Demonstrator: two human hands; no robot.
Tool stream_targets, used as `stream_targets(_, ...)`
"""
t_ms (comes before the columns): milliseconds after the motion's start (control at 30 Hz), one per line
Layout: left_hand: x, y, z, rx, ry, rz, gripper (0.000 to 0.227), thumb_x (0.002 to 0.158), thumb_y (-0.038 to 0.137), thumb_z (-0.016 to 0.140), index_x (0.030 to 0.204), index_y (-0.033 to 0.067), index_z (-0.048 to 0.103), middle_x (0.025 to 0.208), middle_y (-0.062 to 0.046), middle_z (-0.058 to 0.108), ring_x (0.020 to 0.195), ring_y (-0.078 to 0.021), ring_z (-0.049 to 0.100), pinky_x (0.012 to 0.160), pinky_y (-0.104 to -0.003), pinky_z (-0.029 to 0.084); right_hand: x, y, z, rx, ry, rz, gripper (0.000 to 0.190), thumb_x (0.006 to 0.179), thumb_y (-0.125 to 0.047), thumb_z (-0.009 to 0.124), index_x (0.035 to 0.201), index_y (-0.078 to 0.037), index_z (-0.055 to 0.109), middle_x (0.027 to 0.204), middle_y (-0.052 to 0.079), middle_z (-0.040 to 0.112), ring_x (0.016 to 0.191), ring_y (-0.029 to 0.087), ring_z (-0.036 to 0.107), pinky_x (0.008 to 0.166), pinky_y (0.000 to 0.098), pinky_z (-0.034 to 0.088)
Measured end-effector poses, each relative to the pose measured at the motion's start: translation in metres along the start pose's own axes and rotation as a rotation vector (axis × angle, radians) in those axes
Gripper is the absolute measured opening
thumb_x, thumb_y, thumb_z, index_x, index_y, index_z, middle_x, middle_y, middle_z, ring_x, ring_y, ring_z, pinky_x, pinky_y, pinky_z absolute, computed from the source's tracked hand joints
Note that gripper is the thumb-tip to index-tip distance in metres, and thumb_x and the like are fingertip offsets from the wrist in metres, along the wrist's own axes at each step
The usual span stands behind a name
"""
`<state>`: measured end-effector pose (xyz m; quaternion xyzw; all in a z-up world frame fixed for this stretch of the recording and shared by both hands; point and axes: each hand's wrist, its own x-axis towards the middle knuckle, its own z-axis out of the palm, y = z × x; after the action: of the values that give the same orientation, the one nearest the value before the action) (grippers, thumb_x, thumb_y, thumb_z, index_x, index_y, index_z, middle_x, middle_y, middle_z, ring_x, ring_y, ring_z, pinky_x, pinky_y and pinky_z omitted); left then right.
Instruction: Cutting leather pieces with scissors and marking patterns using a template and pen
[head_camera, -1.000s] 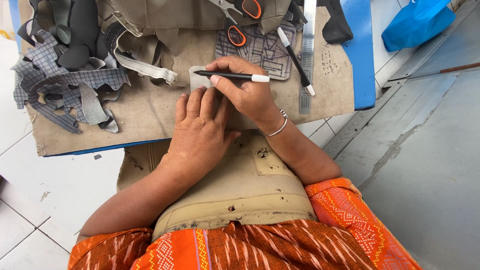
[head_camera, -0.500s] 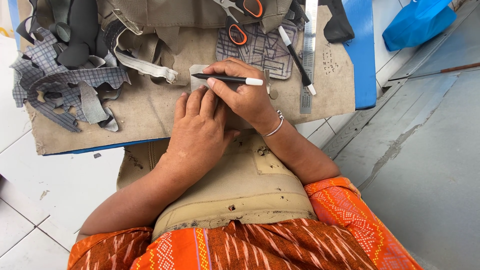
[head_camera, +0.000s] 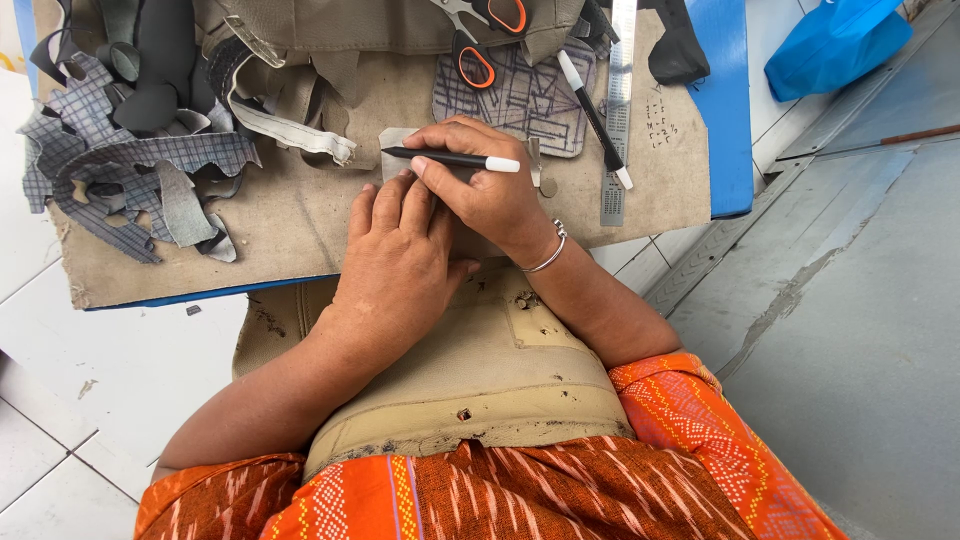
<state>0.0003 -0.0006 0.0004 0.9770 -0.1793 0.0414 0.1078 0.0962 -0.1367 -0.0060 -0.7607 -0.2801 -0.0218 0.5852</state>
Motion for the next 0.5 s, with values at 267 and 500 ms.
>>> stream_targets(267, -0.0008, -0.0017, 0.002, 0.0, -0.029, -0.004, 0.079, 0.084, 0.06, 0.072, 0.14, 0.0074, 0.058, 0.139, -0.017, 0.049, 0.135, -0.0363, 0.04, 0.113, -0.056, 0.029, 0.0015, 0.0038, -0.0046, -0.039, 0.031, 0.002, 0.012, 0.094, -0.01, 0.072, 0.105, -0.008, 0.076, 0.092, 0.012, 0.072, 0.089, 0.026, 0.073, 0.079, 0.0358, 0.057)
stream_targets(500, 0.0003, -0.0017, 0.0023, 0.011, -0.048, -0.005, 0.083, 0.083, 0.06, 0.073, 0.145, 0.008, 0.054, 0.141, -0.016, 0.048, 0.135, -0.0355, 0.04, 0.112, -0.055, 0.03, 0.0012, 0.0046, -0.0067, -0.063, 0.072, 0.004, 0.011, 0.093, -0.01, 0.072, 0.103, -0.008, 0.077, 0.091, 0.01, 0.072, 0.088, 0.024, 0.073, 0.078, 0.0339, 0.058)
